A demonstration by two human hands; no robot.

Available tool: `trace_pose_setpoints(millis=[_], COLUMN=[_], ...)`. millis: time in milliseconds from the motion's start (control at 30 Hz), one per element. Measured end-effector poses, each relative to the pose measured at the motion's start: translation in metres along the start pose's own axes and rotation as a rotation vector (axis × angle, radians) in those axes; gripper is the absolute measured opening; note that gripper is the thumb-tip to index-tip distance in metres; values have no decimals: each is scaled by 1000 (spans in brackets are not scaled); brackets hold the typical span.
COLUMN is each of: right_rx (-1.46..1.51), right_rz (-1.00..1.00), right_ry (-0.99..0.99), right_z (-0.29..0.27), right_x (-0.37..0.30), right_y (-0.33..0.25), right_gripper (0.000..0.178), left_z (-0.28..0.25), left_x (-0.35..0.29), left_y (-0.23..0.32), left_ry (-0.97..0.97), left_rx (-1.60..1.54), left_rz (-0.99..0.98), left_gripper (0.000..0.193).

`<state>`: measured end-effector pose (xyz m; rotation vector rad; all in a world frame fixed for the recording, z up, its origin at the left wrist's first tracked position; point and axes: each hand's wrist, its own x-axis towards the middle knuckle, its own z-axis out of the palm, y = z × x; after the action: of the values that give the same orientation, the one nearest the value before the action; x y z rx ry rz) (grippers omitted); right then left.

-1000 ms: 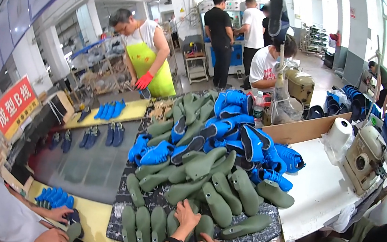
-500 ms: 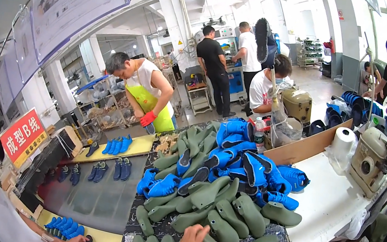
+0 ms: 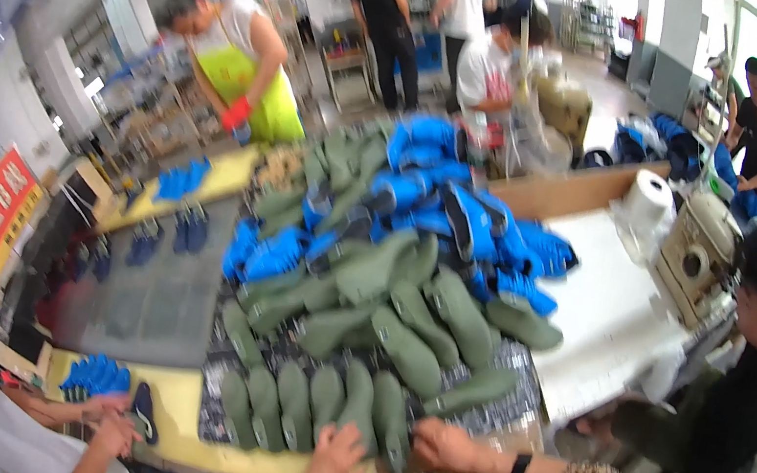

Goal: Assembling shoe uppers onto shoe lasts in a factory setting.

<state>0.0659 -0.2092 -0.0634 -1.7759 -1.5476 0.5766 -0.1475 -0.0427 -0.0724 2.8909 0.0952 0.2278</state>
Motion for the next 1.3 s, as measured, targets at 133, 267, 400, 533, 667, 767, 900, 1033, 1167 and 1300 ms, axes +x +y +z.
trace_pose_setpoints(millis=[133, 267, 400, 533, 667, 767, 900, 1033, 1167, 1300], right_rx=[54, 253, -46, 180, -25, 73, -55, -488, -215, -295], right_rz=[121, 573, 588, 775, 737, 724, 677, 356, 367, 383], right_ry=[344, 514, 703, 474, 234, 222, 179, 195, 85, -192], right_z=[-19, -45, -60, -76, -67, -47, -47, -59, -54, -33], right_x=[-11, -31, -42, -20, 1, 6, 14, 43, 74, 100], right_y=[19, 53, 116, 150, 133, 115, 102, 73, 73, 84], right_gripper=[9, 11, 24, 42, 50, 52, 48, 38, 39, 51], left_z=[-12, 1, 24, 40, 40, 36, 18, 14, 24, 38], left_x=[25, 56, 72, 75, 69, 52, 47, 63, 74, 75], left_y=[26, 32, 42, 46, 41, 34, 34, 39, 37, 35], left_ry=[114, 185, 152, 189, 270, 345, 313, 270, 185, 232], left_rx=[-50, -262, -284, -194, -233, -213, -222, -206, -147, -106], left_rz=[-14, -52, -34, -104, -127, -187, -254, -205, -259, -252], left_gripper=[43, 43, 35, 10, 8, 21, 37, 46, 42, 37])
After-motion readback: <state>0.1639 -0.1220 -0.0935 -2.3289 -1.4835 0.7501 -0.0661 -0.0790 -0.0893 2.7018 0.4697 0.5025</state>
